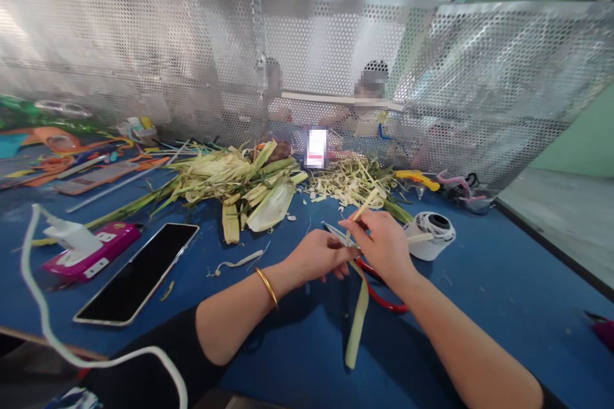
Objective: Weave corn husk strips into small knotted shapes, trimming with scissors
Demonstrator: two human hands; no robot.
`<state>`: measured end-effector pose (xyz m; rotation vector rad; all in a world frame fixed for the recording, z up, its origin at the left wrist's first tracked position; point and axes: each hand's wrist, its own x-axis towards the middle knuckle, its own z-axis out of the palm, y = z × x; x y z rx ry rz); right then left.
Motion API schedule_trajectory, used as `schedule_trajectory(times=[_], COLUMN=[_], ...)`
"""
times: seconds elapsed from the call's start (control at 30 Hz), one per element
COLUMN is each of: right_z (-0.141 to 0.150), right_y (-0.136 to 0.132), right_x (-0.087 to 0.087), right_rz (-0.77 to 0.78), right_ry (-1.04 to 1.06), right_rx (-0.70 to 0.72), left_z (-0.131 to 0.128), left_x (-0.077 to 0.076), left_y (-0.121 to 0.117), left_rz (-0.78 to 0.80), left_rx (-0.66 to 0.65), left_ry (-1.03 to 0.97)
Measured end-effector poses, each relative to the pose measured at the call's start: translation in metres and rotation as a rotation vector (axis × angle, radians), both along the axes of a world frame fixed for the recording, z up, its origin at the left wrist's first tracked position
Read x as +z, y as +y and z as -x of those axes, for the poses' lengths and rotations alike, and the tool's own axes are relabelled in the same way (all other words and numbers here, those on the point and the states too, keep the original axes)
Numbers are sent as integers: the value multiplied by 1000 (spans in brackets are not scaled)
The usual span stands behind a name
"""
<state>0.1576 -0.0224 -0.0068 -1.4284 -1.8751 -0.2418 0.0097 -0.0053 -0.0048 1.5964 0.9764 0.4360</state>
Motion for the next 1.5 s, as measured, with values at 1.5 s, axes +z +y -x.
schedule_trajectory(times=[1.5], right_z=[0], right_y=[2], right_x=[4], right_rz=[433], right_ry=[372], right_rx=[135], left_z=[12], left_x=[6], left_y=[21], left_rz=[474], left_rx=[324], left_ry=[-707])
